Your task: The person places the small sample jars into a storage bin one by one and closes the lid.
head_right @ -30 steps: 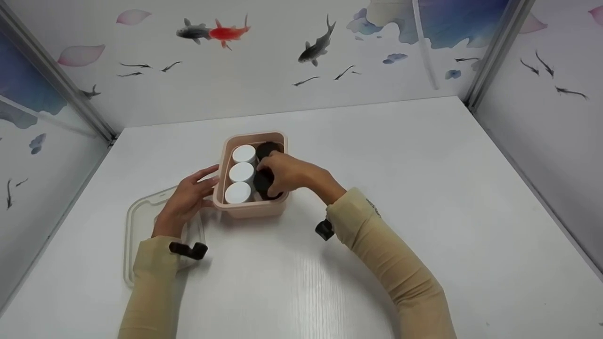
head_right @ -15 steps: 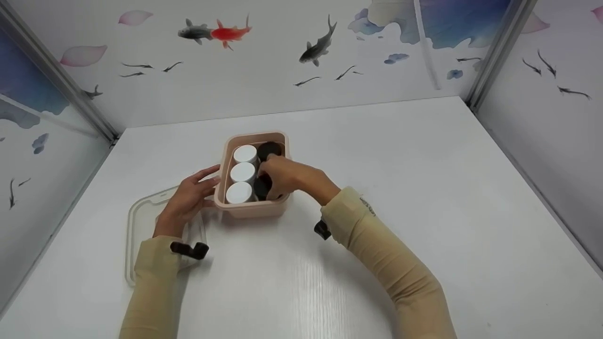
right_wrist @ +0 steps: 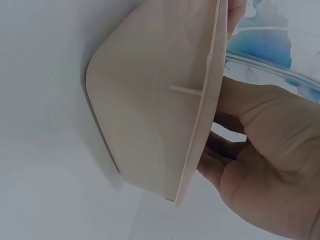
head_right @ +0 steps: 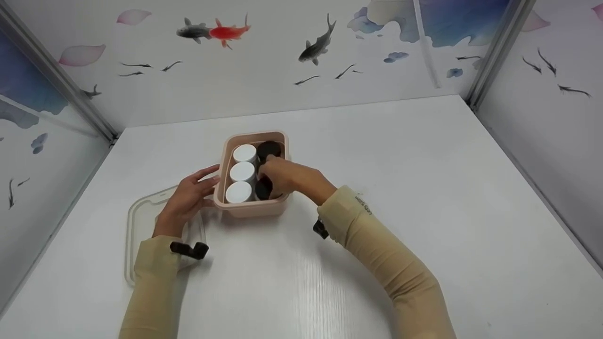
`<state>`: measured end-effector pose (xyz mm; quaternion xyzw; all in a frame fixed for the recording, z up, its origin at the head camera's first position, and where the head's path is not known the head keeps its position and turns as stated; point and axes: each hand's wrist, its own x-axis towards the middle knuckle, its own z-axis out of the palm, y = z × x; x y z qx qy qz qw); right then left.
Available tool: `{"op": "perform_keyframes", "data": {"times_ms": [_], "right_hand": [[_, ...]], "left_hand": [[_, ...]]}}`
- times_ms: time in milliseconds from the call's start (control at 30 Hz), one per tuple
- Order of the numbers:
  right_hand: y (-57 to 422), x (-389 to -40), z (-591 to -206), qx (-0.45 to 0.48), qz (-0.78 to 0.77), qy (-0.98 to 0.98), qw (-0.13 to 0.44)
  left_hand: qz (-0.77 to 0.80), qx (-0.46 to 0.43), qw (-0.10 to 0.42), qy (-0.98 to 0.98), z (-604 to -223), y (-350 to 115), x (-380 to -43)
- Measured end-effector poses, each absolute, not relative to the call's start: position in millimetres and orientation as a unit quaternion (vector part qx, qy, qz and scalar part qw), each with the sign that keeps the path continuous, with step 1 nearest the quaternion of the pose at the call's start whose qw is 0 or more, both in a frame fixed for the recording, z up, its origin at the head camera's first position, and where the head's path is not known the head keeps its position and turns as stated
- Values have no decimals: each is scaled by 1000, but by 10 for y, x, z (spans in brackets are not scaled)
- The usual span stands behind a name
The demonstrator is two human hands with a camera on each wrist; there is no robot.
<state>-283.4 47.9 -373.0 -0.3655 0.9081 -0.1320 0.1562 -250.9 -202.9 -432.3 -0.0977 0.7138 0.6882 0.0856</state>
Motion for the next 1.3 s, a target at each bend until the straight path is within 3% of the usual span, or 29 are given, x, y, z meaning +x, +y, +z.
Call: {"op": "perform_keyframes", "data": {"times_ms": [500, 733, 1067, 1300], "right_hand": [[488, -2835, -3744, -368, -166, 900, 166], [447, -2766, -3726, -373, -245, 890, 90], [233, -2464, -3745, -341, -445, 827, 27], [34, -2254, -3758, -308, -587, 742, 99]], "left_hand": [[654, -123, 90, 741, -4195, -1970, -2454], [631, -114, 85, 763, -4092, -1967, -2308], [550, -92, -8, 830, -4062, -2161, -1914], [460, -120, -64, 878, -4035, -2525, -1560]]}}
